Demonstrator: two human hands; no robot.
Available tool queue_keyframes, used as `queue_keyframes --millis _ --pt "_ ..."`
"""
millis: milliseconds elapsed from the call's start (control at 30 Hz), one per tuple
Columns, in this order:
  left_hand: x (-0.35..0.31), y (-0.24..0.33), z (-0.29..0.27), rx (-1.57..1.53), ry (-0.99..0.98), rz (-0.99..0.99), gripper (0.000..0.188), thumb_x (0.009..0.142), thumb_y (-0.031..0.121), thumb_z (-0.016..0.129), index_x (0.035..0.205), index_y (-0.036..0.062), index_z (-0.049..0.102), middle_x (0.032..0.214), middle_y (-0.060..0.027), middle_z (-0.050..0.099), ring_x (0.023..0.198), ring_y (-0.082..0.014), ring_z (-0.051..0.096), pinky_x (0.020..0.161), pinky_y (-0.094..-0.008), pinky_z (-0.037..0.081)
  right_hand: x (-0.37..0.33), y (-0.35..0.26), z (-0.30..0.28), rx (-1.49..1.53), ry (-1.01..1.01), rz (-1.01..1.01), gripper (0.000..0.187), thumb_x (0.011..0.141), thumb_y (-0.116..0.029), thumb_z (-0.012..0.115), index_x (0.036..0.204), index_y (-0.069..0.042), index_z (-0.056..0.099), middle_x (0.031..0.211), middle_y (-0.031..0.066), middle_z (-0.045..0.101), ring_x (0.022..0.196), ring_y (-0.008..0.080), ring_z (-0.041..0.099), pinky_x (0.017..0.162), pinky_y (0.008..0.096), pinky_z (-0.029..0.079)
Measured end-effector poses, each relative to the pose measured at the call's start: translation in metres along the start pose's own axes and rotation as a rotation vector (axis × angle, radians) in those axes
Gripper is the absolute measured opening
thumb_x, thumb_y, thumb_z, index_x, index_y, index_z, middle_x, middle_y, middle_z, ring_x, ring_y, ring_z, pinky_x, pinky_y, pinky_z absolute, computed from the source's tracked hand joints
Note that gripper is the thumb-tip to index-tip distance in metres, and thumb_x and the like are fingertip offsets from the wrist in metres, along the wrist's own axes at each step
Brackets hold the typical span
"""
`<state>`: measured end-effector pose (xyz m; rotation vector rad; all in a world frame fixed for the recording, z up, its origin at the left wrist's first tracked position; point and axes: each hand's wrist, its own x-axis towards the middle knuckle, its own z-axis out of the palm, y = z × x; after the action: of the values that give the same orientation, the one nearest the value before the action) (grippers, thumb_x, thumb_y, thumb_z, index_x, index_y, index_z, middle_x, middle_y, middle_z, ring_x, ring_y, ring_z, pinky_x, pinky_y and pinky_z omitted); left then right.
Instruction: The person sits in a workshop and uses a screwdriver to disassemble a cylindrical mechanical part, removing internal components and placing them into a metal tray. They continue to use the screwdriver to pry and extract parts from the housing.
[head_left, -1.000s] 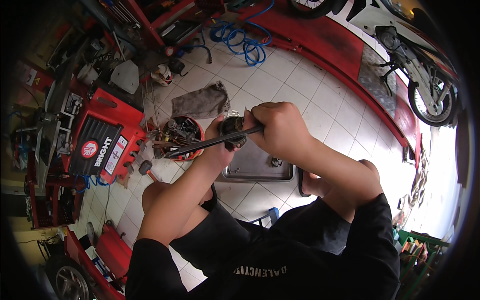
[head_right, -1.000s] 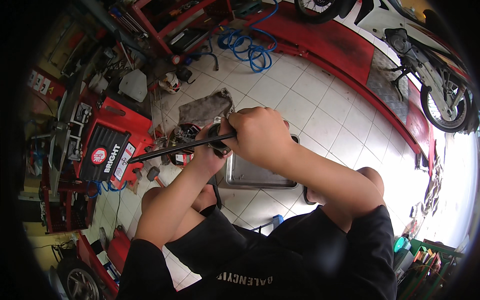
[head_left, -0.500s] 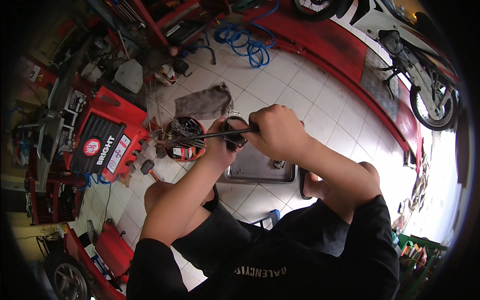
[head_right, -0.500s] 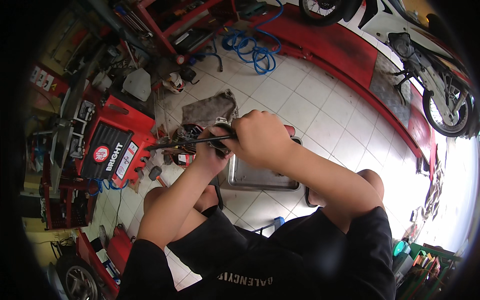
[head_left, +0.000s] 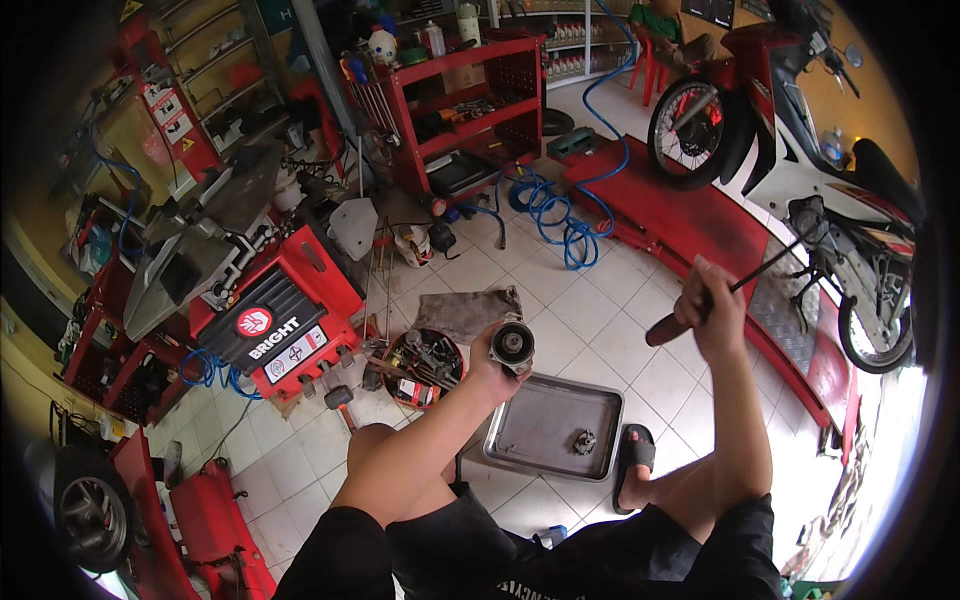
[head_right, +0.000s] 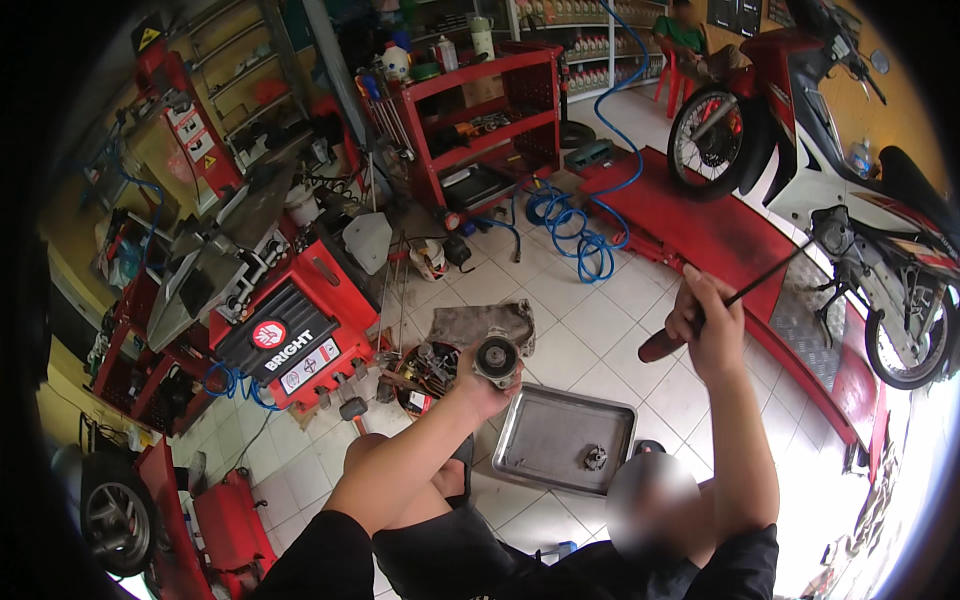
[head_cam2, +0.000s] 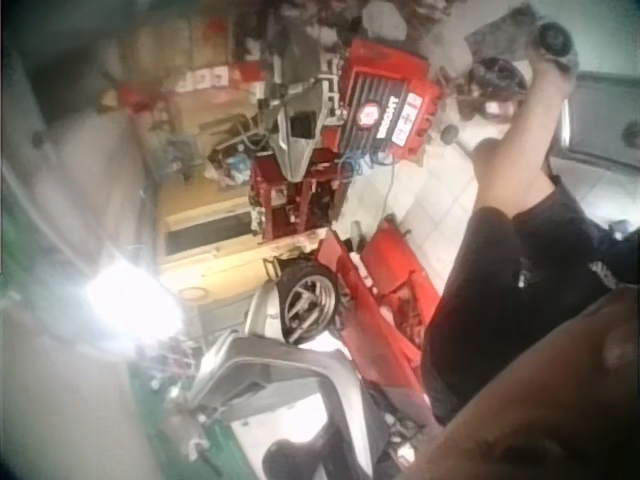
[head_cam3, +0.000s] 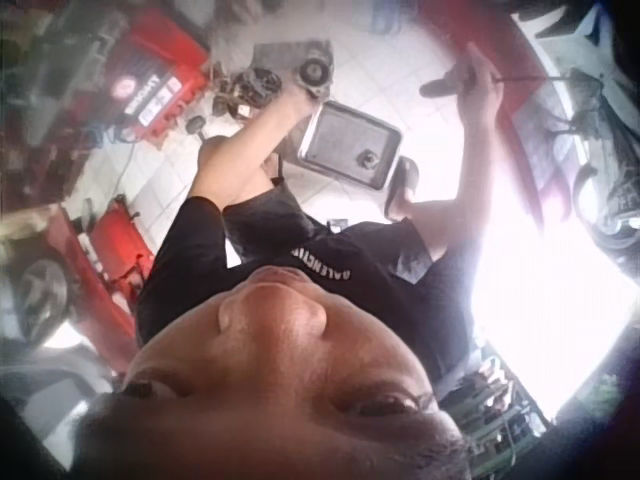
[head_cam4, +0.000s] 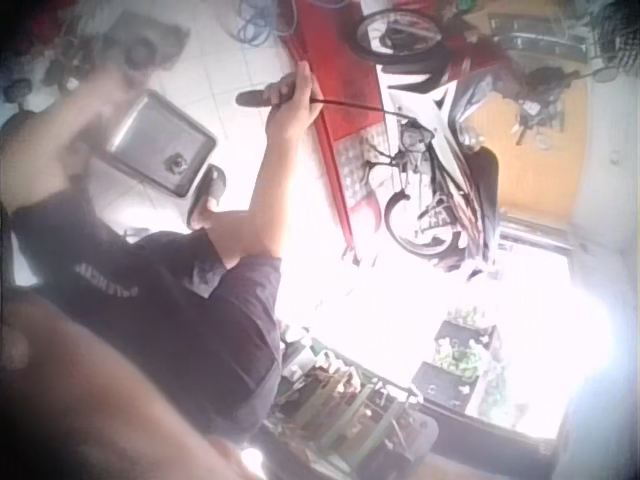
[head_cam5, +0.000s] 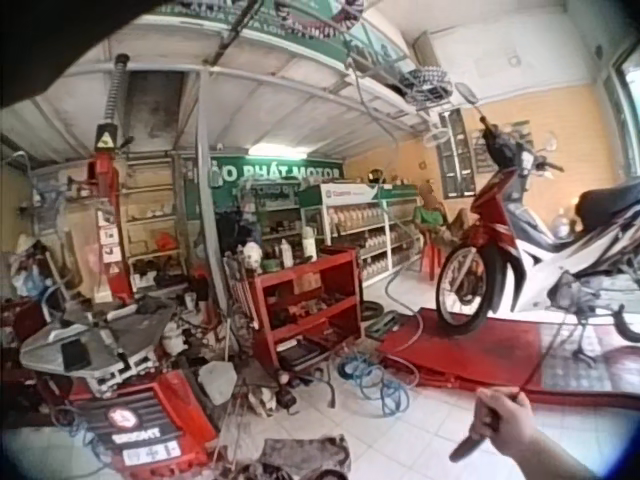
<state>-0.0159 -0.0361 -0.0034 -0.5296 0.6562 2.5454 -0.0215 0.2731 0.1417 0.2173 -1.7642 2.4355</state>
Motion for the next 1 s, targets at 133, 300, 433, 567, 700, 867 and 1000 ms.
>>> queue_keyframes --millis 133,300,433,567,700,867,1000 --pt "0.010 -0.006 0.011 -0.003 0.017 -0.002 0.034 0.096 0.044 0.046 0.080 0.0168 0.059 0.066 -0.0031 0.059 0.047 -0.0224 0.049 0.042 -0.0349 0.032 -0.028 0.136 -0.101 0.059 0.402 0.581 0.025 0.099 -0.026 0.058 0.080 -0.011 0.051 0.063 0.0022 0.045 0.052 0.0184 0.044 0.057 0.0378 0.043" --pt "0.003 0.000 -0.003 0.009 0.075 0.045 0.034 0.097 0.044 0.045 0.081 0.0173 0.059 0.065 -0.0021 0.057 0.046 -0.0212 0.047 0.042 -0.0337 0.031 -0.033 0.142 -0.068 0.092 0.237 0.662 0.014 0.097 -0.020 0.060 0.101 -0.008 0.055 0.078 0.0044 0.053 0.064 0.0205 0.051 0.065 0.0419 0.048" --pt "-0.005 0.000 -0.002 -0.018 0.068 0.053 0.035 0.097 0.046 0.045 0.080 0.0172 0.058 0.066 -0.0016 0.056 0.047 -0.0209 0.046 0.042 -0.0340 0.030 -0.028 0.082 -0.027 0.106 0.062 0.203 0.030 0.098 -0.020 0.060 0.122 -0.002 0.055 0.093 0.0098 0.064 0.087 0.0227 0.066 0.082 0.0407 0.051" --pt "0.002 -0.005 0.009 -0.002 0.072 0.018 0.037 0.097 0.047 0.044 0.080 0.0162 0.057 0.066 -0.0024 0.056 0.047 -0.0216 0.046 0.042 -0.0340 0.029 -0.046 0.140 -0.076 -0.234 -0.127 0.666 0.032 0.099 -0.034 0.066 0.105 -0.003 0.060 0.083 0.0081 0.067 0.078 0.0231 0.068 0.072 0.0395 0.054" --pt "0.001 -0.005 0.002 -0.044 0.207 0.025 0.042 0.098 0.048 0.038 0.081 0.0144 0.057 0.064 -0.0043 0.052 0.045 -0.0223 0.043 0.041 -0.0344 0.028 -0.052 0.153 -0.026 -0.162 0.022 0.742 0.030 0.097 -0.029 0.070 0.087 -0.005 0.056 0.068 0.0066 0.058 0.058 0.0178 0.057 0.057 0.0337 0.051" --pt "-0.009 -0.001 0.006 -0.016 0.111 0.059 0.044 0.097 0.044 0.036 0.080 0.0109 0.059 0.063 -0.0083 0.055 0.046 -0.0222 0.044 0.042 -0.0343 0.030 -0.026 0.096 -0.021 -0.048 -0.117 0.328 0.030 0.096 -0.024 0.070 0.108 0.000 0.058 0.083 0.0076 0.063 0.075 0.0199 0.063 0.074 0.0350 0.051" --pt "-0.010 0.001 -0.002 0.005 0.073 0.035 0.055 0.093 0.050 0.035 0.090 0.0027 0.062 0.069 -0.0125 0.052 0.050 -0.0212 0.040 0.047 -0.0327 0.029 -0.028 0.120 -0.043 -0.245 -0.130 0.462 0.026 0.095 -0.018 0.071 0.082 -0.010 0.050 0.068 -0.0001 0.048 0.062 0.0134 0.048 0.064 0.0313 0.045"
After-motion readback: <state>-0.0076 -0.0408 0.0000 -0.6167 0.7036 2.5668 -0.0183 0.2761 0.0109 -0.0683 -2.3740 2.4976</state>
